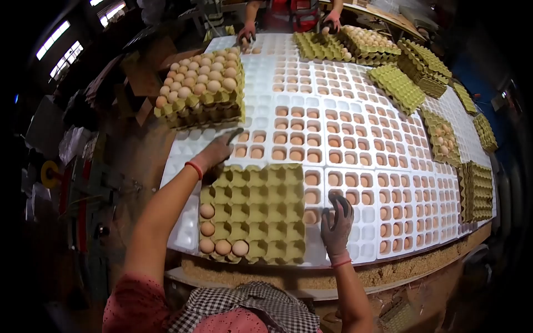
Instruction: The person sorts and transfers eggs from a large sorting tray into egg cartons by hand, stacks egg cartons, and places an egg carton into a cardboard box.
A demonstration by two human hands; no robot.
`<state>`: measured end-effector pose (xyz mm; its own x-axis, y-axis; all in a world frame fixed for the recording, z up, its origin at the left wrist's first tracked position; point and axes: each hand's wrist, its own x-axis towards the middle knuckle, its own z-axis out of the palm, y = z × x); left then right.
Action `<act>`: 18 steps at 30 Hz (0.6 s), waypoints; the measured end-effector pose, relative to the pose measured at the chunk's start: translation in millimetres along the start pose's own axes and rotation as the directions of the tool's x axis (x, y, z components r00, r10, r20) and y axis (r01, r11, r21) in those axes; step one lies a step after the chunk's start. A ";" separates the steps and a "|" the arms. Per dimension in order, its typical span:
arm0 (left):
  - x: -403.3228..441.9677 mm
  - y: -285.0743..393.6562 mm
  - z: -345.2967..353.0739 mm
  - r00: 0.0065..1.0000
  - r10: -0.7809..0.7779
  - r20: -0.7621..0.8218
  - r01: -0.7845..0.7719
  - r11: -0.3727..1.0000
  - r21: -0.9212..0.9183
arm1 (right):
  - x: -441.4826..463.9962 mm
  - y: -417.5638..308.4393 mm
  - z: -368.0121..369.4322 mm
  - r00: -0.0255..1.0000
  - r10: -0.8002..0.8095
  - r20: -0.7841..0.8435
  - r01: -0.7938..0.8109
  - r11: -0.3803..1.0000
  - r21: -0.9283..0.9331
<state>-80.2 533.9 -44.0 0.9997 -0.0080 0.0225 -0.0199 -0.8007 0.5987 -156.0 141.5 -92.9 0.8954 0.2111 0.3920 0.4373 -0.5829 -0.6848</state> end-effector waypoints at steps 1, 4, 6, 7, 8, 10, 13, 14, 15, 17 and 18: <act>-18.0 10.4 -16.5 0.982 0.070 -0.176 -0.077 0.996 -0.035 | 4.9 -35.2 -3.0 0.996 -0.083 0.034 0.083 0.997 -0.005; -81.0 8.0 -41.5 0.929 0.139 -0.344 -0.098 0.986 0.134 | 10.7 -131.1 9.2 0.721 -0.486 0.494 0.488 0.862 0.137; -138.5 2.9 -42.6 0.951 0.202 -0.236 -0.142 0.958 0.250 | -19.9 -133.9 54.6 0.537 -0.557 0.634 0.668 0.740 0.085; -162.8 4.4 -41.3 0.976 0.161 -0.145 -0.118 0.956 0.267 | -33.8 -129.6 71.5 0.464 -0.546 0.698 0.725 0.686 0.055; -180.5 0.9 -39.3 0.989 0.148 -0.016 -0.139 0.955 0.263 | -33.5 -133.3 69.9 0.460 -0.547 0.699 0.728 0.683 0.055; -196.4 -9.1 -31.7 0.984 0.132 0.116 -0.157 0.955 0.250 | -26.1 -141.7 61.8 0.645 -0.426 0.635 0.444 0.885 0.142; -201.1 -7.2 -12.7 0.981 0.125 0.146 -0.179 0.870 0.460 | -17.1 -157.5 53.0 0.880 -0.215 0.424 -0.034 0.861 0.507; -196.3 -7.3 -14.0 0.979 0.143 0.147 -0.196 0.869 0.455 | -15.0 -163.1 56.0 0.864 -0.355 0.358 0.251 0.919 0.305; -193.5 -6.5 -16.3 0.975 0.164 0.148 -0.215 0.866 0.452 | -20.8 -168.4 63.6 0.865 -0.354 0.356 0.254 0.920 0.300; -199.5 -11.7 -19.5 0.979 0.184 0.085 -0.203 0.892 0.404 | -35.2 -170.2 91.7 0.623 -0.338 0.706 0.555 0.827 -0.094; -205.3 -12.7 -24.3 0.995 0.008 -0.101 -0.030 0.974 -0.222 | -38.7 -161.1 107.9 0.506 -0.284 0.814 0.636 0.761 -0.130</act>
<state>-285.6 560.3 -36.8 0.9931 0.0460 0.1077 -0.0526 -0.6468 0.7608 -252.1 311.9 -64.0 0.3974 0.9114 -0.1066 0.8912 -0.4111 -0.1918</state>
